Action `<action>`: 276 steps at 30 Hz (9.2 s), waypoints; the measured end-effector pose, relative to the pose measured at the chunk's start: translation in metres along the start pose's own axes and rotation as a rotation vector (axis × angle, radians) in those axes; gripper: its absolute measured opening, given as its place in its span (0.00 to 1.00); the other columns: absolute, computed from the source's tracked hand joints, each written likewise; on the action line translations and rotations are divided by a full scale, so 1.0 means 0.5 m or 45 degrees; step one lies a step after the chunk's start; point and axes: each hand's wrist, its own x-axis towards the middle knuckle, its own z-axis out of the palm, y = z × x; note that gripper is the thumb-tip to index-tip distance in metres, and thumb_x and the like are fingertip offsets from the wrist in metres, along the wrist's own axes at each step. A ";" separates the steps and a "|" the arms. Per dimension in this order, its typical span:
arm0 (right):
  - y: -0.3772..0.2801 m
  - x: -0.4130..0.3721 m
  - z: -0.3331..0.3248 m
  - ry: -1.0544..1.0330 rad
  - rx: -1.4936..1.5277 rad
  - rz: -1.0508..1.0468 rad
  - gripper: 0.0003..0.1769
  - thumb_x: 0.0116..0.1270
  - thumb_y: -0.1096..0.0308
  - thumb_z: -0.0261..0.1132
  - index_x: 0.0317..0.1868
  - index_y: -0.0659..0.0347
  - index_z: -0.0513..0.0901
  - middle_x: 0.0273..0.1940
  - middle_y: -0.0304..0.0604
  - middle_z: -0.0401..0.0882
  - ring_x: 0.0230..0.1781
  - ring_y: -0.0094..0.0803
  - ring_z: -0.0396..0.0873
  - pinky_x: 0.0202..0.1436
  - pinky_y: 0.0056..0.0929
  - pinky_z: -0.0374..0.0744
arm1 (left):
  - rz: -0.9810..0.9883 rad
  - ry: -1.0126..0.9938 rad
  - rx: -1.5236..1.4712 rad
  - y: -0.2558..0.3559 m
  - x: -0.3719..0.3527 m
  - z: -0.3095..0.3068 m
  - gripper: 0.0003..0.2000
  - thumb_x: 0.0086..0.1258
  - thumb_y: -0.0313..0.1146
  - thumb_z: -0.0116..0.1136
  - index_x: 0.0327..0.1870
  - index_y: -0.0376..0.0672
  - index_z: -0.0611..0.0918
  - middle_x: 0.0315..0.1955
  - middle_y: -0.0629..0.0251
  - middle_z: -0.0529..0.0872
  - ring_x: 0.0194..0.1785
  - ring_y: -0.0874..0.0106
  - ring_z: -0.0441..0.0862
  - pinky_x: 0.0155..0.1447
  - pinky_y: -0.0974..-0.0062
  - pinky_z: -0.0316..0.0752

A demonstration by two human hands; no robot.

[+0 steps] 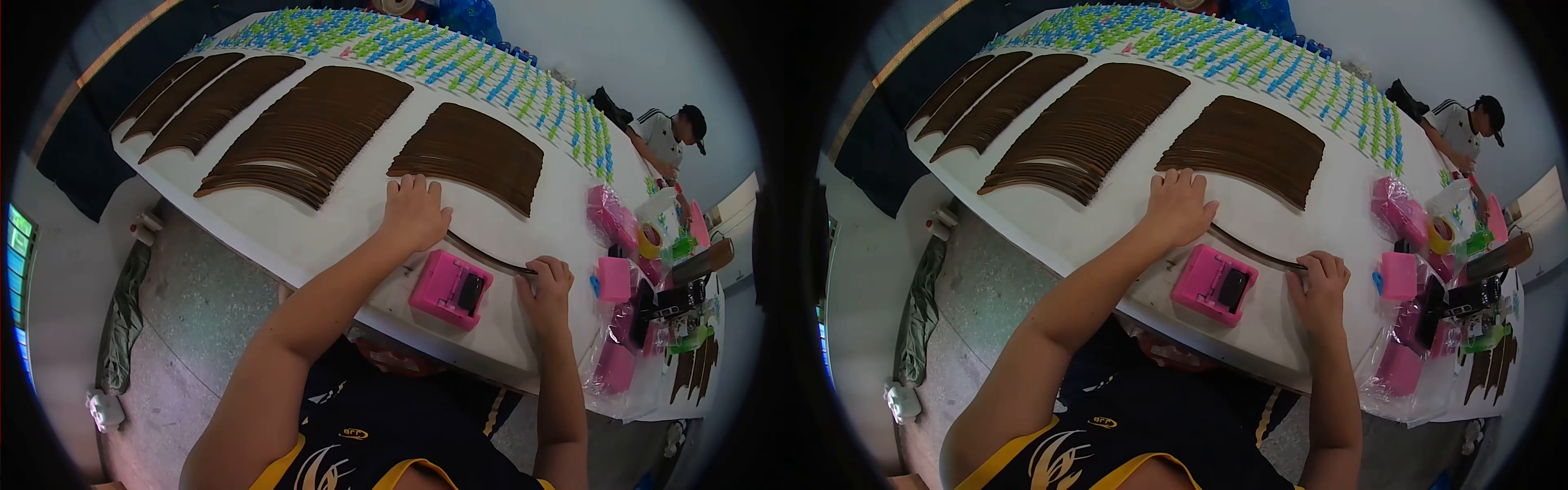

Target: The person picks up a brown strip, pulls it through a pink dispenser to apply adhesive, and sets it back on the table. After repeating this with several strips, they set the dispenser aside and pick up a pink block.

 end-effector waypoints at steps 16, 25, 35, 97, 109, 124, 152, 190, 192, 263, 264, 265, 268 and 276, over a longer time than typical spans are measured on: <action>-0.003 0.005 0.002 0.104 -0.028 -0.050 0.10 0.61 0.77 0.74 0.40 0.56 0.83 0.47 0.38 0.84 0.51 0.42 0.80 0.58 0.42 0.72 | 0.025 0.078 -0.114 -0.023 -0.013 -0.005 0.21 0.76 0.48 0.60 0.56 0.37 0.84 0.55 0.53 0.85 0.63 0.56 0.77 0.69 0.50 0.67; -0.107 0.093 -0.115 -0.018 0.170 -0.170 0.10 0.66 0.79 0.71 0.42 0.61 0.78 0.43 0.45 0.82 0.46 0.45 0.82 0.54 0.44 0.78 | 0.665 0.246 -0.669 0.096 -0.067 -0.143 0.07 0.74 0.36 0.66 0.43 0.42 0.86 0.39 0.61 0.88 0.51 0.57 0.83 0.62 0.55 0.71; -0.146 0.068 -0.142 -0.138 0.562 -0.048 0.05 0.72 0.79 0.72 0.44 0.66 0.84 0.40 0.46 0.84 0.36 0.36 0.85 0.40 0.33 0.84 | 0.815 0.066 -0.276 0.098 -0.112 -0.235 0.02 0.63 0.25 0.66 0.35 0.40 0.86 0.32 0.58 0.88 0.43 0.52 0.90 0.45 0.56 0.84; -0.133 0.018 -0.056 -0.263 0.517 -0.182 0.11 0.66 0.79 0.72 0.46 0.56 0.91 0.37 0.43 0.88 0.36 0.39 0.87 0.35 0.34 0.84 | 1.044 0.185 -0.314 0.028 -0.148 -0.123 0.14 0.54 0.22 0.73 0.42 0.46 0.91 0.35 0.69 0.88 0.43 0.65 0.85 0.44 0.64 0.84; -0.121 0.001 -0.073 -0.242 0.457 -0.182 0.10 0.66 0.79 0.72 0.46 0.57 0.92 0.37 0.42 0.87 0.34 0.37 0.86 0.36 0.34 0.85 | 1.010 0.145 -0.368 0.035 -0.149 -0.114 0.09 0.60 0.25 0.71 0.41 0.49 0.92 0.34 0.69 0.88 0.46 0.65 0.87 0.45 0.64 0.84; 0.049 -0.172 -0.257 -0.285 0.181 0.200 0.13 0.65 0.85 0.69 0.47 0.63 0.90 0.41 0.43 0.87 0.37 0.33 0.86 0.32 0.28 0.82 | 1.001 0.108 -0.428 0.040 -0.137 -0.104 0.10 0.61 0.24 0.70 0.42 0.49 0.92 0.37 0.68 0.89 0.48 0.63 0.87 0.47 0.62 0.85; 0.061 -0.140 -0.359 -0.202 -0.069 0.121 0.12 0.66 0.85 0.68 0.48 0.66 0.88 0.43 0.47 0.85 0.41 0.41 0.86 0.43 0.33 0.83 | 1.028 0.059 -0.490 0.080 -0.119 -0.106 0.08 0.62 0.23 0.71 0.40 0.46 0.92 0.30 0.67 0.88 0.42 0.64 0.85 0.43 0.64 0.83; 0.009 -0.105 -0.223 -0.297 2.583 0.639 0.06 0.70 0.73 0.67 0.40 0.60 0.77 0.33 0.36 0.66 0.33 0.27 0.64 0.36 0.28 0.66 | 0.029 -1.021 -2.780 -0.061 -0.111 -0.133 0.08 0.72 0.23 0.62 0.50 0.40 0.84 0.32 0.67 0.82 0.37 0.75 0.73 0.41 0.74 0.66; 0.000 -0.101 -0.197 -0.213 2.804 0.605 0.03 0.70 0.72 0.64 0.42 0.60 0.79 0.33 0.36 0.67 0.33 0.28 0.63 0.37 0.28 0.66 | -0.032 -0.949 -2.807 -0.071 -0.114 -0.130 0.07 0.72 0.24 0.62 0.49 0.41 0.85 0.30 0.68 0.78 0.36 0.74 0.70 0.40 0.75 0.64; -0.011 0.084 0.021 -0.264 -0.108 0.388 0.25 0.63 0.54 0.73 0.59 0.52 0.90 0.56 0.47 0.80 0.60 0.46 0.75 0.65 0.50 0.70 | 0.239 -0.313 -0.011 0.052 0.005 -0.033 0.20 0.79 0.43 0.55 0.61 0.38 0.82 0.62 0.57 0.83 0.66 0.57 0.77 0.70 0.48 0.65; -0.013 0.087 0.022 -0.308 -0.135 0.408 0.26 0.65 0.52 0.73 0.62 0.51 0.89 0.57 0.47 0.79 0.61 0.47 0.74 0.65 0.51 0.69 | 0.226 -0.311 -0.001 0.053 0.006 -0.034 0.21 0.78 0.43 0.55 0.62 0.38 0.81 0.62 0.57 0.83 0.66 0.57 0.77 0.70 0.47 0.66; -0.014 0.089 0.025 -0.307 -0.134 0.409 0.26 0.65 0.52 0.73 0.62 0.51 0.89 0.57 0.47 0.79 0.61 0.47 0.74 0.65 0.51 0.69 | 0.211 -0.310 0.011 0.053 0.006 -0.034 0.21 0.78 0.44 0.55 0.63 0.38 0.80 0.62 0.57 0.83 0.66 0.57 0.77 0.70 0.47 0.66; -0.015 0.099 0.032 -0.326 -0.179 0.413 0.28 0.67 0.49 0.70 0.65 0.50 0.88 0.57 0.48 0.78 0.61 0.47 0.74 0.66 0.50 0.68 | 0.214 -0.282 0.004 0.050 0.008 -0.026 0.21 0.78 0.44 0.55 0.63 0.38 0.80 0.62 0.57 0.83 0.67 0.57 0.77 0.70 0.47 0.66; -0.007 0.121 0.050 -0.350 -0.206 0.420 0.32 0.67 0.49 0.67 0.70 0.50 0.85 0.55 0.49 0.80 0.59 0.47 0.74 0.63 0.50 0.69 | 0.210 -0.260 0.000 0.047 0.021 -0.018 0.20 0.77 0.44 0.57 0.61 0.39 0.80 0.60 0.55 0.83 0.65 0.56 0.78 0.69 0.47 0.66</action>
